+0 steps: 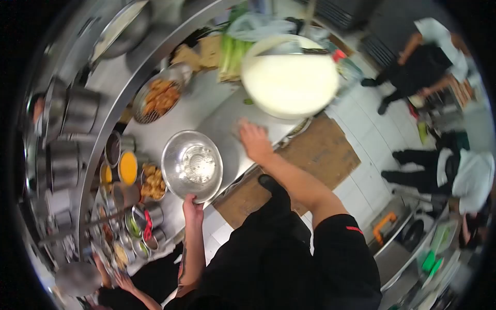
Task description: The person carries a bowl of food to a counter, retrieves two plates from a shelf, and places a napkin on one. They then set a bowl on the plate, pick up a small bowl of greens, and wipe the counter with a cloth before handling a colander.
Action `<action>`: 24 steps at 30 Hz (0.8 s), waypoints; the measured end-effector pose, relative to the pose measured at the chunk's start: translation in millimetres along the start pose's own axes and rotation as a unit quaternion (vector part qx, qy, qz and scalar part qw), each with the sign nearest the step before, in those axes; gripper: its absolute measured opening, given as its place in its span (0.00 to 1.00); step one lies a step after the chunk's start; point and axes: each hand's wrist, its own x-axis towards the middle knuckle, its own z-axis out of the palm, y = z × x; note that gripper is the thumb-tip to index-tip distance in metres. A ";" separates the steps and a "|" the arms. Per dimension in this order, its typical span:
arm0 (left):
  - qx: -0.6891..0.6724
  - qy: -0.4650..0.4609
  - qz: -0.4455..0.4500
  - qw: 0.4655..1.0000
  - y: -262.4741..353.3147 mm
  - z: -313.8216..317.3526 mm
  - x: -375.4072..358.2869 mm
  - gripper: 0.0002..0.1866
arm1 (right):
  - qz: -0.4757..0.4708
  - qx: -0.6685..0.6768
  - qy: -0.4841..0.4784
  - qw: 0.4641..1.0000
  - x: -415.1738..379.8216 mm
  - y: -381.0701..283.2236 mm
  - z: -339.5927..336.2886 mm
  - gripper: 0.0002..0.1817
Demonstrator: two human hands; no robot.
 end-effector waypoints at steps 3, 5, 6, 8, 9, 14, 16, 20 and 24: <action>-0.023 0.029 -0.004 0.999 -6.2 -22.7 -32.3 0.14 | -0.031 -0.037 0.020 0.999 36.6 2.3 7.4 0.24; -0.014 0.041 -0.002 0.999 -8.9 -29.8 -38.9 0.16 | -0.035 -0.023 0.034 0.999 68.2 3.5 24.2 0.24; -0.019 0.050 -0.005 0.999 -13.9 -37.9 -33.3 0.18 | -0.017 -0.003 0.023 1.000 82.7 2.4 32.9 0.24; -0.022 0.048 0.003 0.999 -13.7 -27.6 -19.3 0.18 | 0.028 0.031 0.019 0.999 94.9 -5.7 43.6 0.22; -0.021 0.042 0.007 0.999 -13.9 -18.3 -9.9 0.19 | 0.023 0.036 0.016 0.999 89.7 -7.9 45.4 0.22; -0.073 -0.005 0.040 0.997 20.0 64.5 65.5 0.13 | 0.056 0.081 0.022 0.995 12.1 -27.6 3.0 0.24; -0.073 -0.016 0.037 0.997 29.9 78.9 81.3 0.15 | 0.060 0.075 -0.002 0.995 -13.4 -33.8 -20.5 0.25; 0.008 -0.025 0.084 0.996 38.8 102.3 11.8 0.24 | 0.064 0.072 -0.004 0.995 -36.0 -38.7 -41.7 0.25; 0.377 -0.076 0.280 0.880 -40.7 2.1 -57.8 0.29 | 0.052 0.063 0.007 0.997 -41.1 -43.6 -46.0 0.25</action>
